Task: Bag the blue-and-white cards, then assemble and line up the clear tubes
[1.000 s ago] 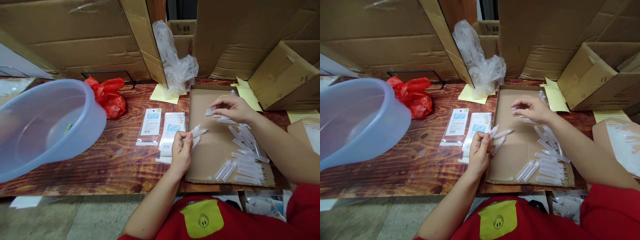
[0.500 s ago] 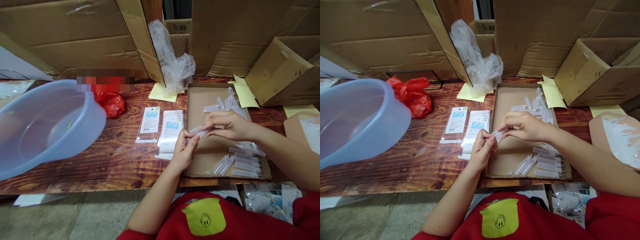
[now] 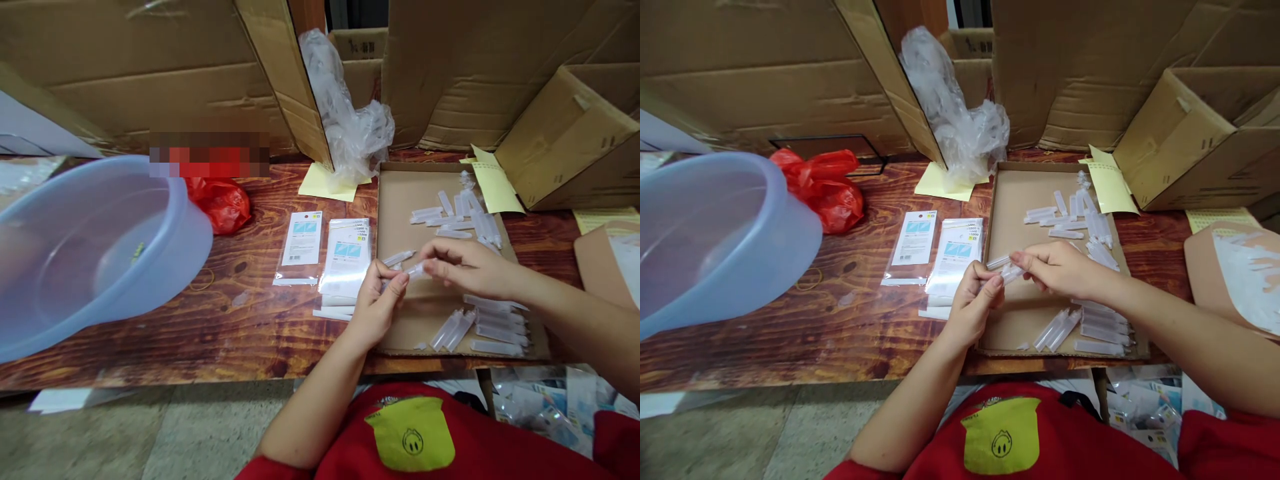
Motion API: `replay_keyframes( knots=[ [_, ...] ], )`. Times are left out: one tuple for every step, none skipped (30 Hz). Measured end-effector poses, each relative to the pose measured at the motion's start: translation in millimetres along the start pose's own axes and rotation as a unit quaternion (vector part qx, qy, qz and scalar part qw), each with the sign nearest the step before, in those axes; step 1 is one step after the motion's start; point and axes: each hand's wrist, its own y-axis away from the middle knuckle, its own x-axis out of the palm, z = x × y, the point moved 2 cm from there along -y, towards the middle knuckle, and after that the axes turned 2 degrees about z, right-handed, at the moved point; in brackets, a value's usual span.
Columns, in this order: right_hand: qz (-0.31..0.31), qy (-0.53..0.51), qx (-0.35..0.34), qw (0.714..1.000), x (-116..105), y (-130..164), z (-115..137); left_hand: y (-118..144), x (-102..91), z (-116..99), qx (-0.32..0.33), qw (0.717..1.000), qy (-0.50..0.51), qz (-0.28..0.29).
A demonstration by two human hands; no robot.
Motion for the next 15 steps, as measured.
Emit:
replay_keyframes(
  knots=[
    [-0.011,0.007,-0.02,1.0,0.8,0.6,0.0,-0.5,0.6,-0.5,-0.009,1.0,0.012,0.0],
    [-0.025,0.022,-0.047,0.998,0.9,1.2,0.5,-1.0,1.3,-1.3,-0.016,1.0,0.025,0.001],
    [-0.035,0.042,-0.068,0.996,0.6,1.7,1.1,-1.6,2.1,-2.4,-0.024,0.999,0.039,0.004],
    [-0.038,0.063,-0.078,0.994,0.1,2.1,1.6,-2.2,3.1,-3.5,-0.032,0.998,0.052,0.009],
    [-0.036,0.078,-0.074,0.993,-0.4,2.2,1.8,-2.7,3.9,-4.4,-0.04,0.997,0.065,0.013],
    [-0.03,0.088,-0.067,0.993,-0.8,2.2,1.9,-3.1,4.6,-5.2,-0.049,0.996,0.078,0.015],
    [-0.027,0.093,-0.067,0.993,-1.1,2.1,2.5,-3.3,5.1,-5.6,-0.057,0.994,0.088,0.016],
    [-0.027,0.093,-0.077,0.992,-1.1,1.9,3.4,-3.2,5.3,-5.7,-0.063,0.994,0.093,0.016],
    [-0.03,0.09,-0.09,0.991,-0.6,1.6,4.5,-2.6,5.1,-5.7,-0.061,0.994,0.087,0.016],
    [-0.035,0.086,-0.099,0.991,0.4,1.0,5.3,-1.4,4.5,-6.0,-0.047,0.997,0.064,0.011],
    [-0.041,0.074,-0.096,0.992,1.9,0.1,5.6,0.4,3.4,-6.7,-0.022,1.0,0.02,0.0],
    [-0.043,0.05,-0.079,0.995,4.0,-1.1,5.1,3.0,1.8,-8.0,0.016,0.999,-0.046,-0.015],
    [-0.033,0.008,-0.05,0.998,6.7,-2.4,4.0,6.2,0.3,-9.9,0.062,0.99,-0.124,-0.031],
    [-0.01,-0.048,-0.012,0.999,9.9,-3.8,2.5,9.7,-0.9,-12.2,0.111,0.972,-0.204,-0.041],
    [0.02,-0.111,0.026,0.993,13.1,-5.0,1.1,13.1,-1.7,-14.6,0.156,0.948,-0.275,-0.041]
  ],
)
